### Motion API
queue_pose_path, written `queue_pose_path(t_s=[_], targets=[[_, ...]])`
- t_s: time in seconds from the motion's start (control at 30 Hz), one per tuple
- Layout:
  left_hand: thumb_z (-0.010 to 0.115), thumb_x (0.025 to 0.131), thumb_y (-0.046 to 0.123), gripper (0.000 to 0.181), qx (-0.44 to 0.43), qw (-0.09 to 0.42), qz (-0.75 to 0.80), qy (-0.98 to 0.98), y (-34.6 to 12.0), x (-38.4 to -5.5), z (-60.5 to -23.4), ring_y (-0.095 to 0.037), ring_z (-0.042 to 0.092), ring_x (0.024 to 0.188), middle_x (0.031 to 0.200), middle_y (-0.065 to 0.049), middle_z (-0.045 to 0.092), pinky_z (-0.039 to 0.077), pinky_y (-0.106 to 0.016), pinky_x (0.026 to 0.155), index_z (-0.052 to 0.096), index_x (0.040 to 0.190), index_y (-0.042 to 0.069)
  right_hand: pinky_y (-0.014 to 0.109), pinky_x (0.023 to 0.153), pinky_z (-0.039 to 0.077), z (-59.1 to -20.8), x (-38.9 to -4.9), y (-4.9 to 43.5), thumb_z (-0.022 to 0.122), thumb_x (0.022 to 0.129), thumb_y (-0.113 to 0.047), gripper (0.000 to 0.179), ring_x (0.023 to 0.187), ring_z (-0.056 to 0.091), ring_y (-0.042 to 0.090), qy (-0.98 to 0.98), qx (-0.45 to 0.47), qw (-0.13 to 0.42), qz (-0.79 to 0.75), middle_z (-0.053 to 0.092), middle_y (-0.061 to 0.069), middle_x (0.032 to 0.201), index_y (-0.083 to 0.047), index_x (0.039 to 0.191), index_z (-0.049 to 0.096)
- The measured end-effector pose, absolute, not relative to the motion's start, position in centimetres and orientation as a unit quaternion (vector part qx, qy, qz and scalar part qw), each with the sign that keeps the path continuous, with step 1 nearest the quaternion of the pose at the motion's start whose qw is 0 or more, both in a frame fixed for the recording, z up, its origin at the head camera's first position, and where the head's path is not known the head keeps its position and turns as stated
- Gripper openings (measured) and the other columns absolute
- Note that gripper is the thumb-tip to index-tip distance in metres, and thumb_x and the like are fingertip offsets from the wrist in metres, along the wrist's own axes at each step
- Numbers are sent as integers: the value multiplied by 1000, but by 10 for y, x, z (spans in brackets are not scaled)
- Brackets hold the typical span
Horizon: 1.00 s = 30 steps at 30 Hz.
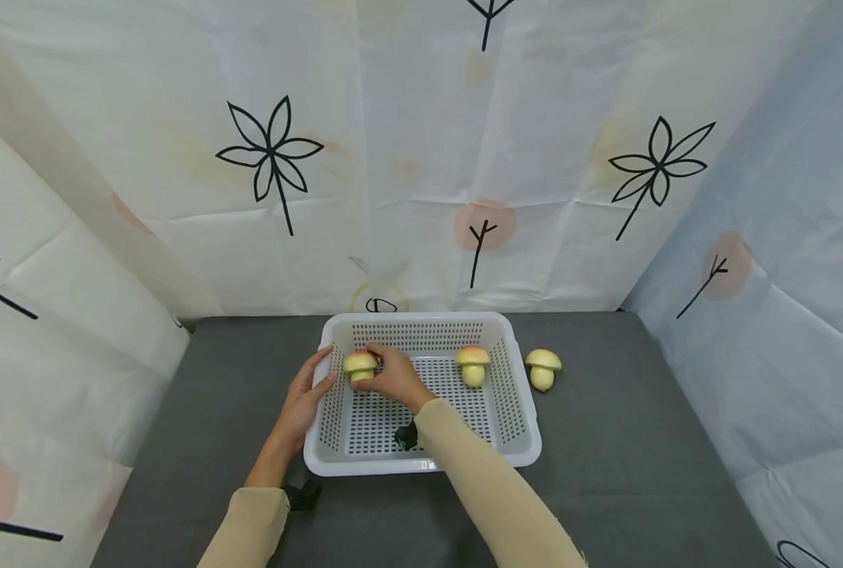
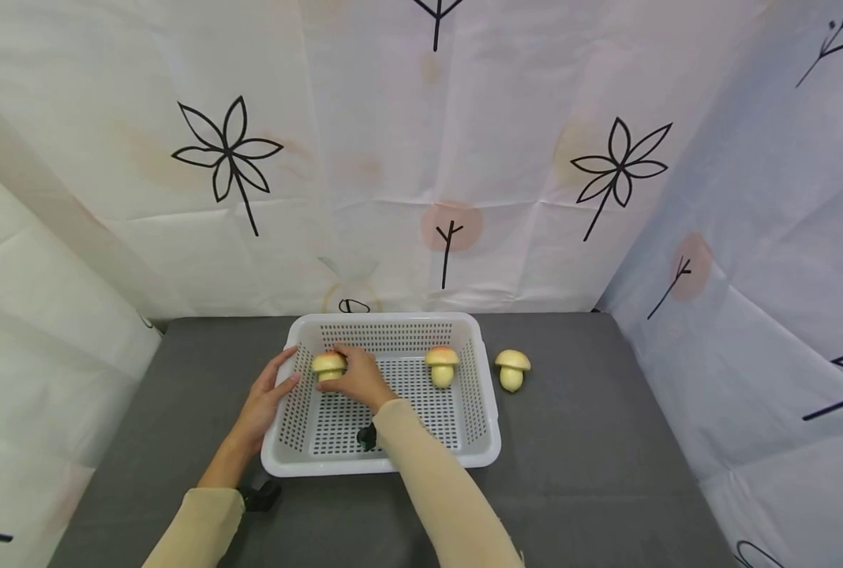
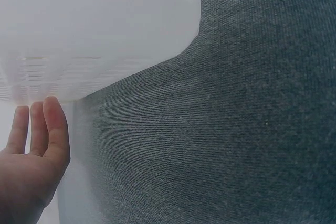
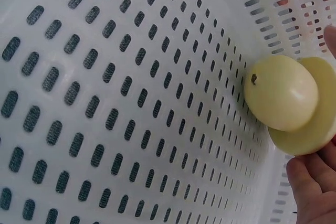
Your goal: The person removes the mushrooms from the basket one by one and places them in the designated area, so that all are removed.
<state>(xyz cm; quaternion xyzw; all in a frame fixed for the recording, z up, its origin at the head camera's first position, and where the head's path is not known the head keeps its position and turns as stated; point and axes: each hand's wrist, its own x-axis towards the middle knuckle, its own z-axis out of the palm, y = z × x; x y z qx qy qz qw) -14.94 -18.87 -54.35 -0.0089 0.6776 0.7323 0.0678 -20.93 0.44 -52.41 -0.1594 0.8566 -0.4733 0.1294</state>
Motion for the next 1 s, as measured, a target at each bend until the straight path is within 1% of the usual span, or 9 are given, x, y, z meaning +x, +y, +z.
queue_pose_path(t_s=[0.33, 0.47, 0.6, 0.73, 0.83, 1.0], targets=[[52, 108, 24, 57, -8, 65, 729, 681, -188, -150, -540, -42, 47, 132, 164, -9, 27, 50, -55, 94, 30, 160, 20, 37, 102, 47, -524, -208, 1, 92, 75, -17, 85, 120, 60, 25, 867, -156, 148, -449, 59, 12, 140, -1, 147, 49], [52, 108, 23, 56, -7, 63, 726, 685, -188, -149, -540, -41, 47, 132, 165, -9, 26, 51, -53, 93, 30, 160, 20, 36, 103, 47, -524, -207, 0, 93, 74, -15, 88, 120, 60, 25, 872, -163, 150, -437, 59, 13, 140, 1, 148, 48], [52, 108, 23, 56, -10, 63, 725, 686, -189, -150, -541, -40, 47, 132, 165, -9, 26, 52, -51, 92, 30, 160, 20, 36, 100, 48, -524, -206, -1, 92, 75, -13, 84, 115, 62, 23, 876, -169, 151, -425, 63, 12, 135, 2, 146, 50], [53, 108, 23, 56, -12, 62, 726, 685, -189, -150, -541, -38, 47, 133, 164, -7, 27, 52, -52, 93, 32, 159, 22, 35, 98, 49, -524, -207, -2, 92, 76, -13, 80, 112, 62, 22, 882, -173, 151, -412, 64, 11, 132, 1, 144, 52], [54, 107, 23, 56, -15, 63, 726, 684, -189, -150, -541, -37, 48, 133, 163, -6, 28, 51, -54, 93, 32, 159, 23, 34, 98, 49, -523, -207, -2, 92, 76, -14, 79, 112, 63, 21, 887, -170, 151, -401, 64, 11, 132, 0, 144, 53], [53, 108, 21, 56, -19, 67, 726, 684, -188, -151, -542, -39, 48, 132, 163, -8, 29, 50, -55, 94, 32, 159, 23, 34, 99, 48, -522, -207, -1, 92, 75, -14, 79, 113, 63, 20, 891, -167, 152, -394, 65, 10, 132, -1, 144, 54]])
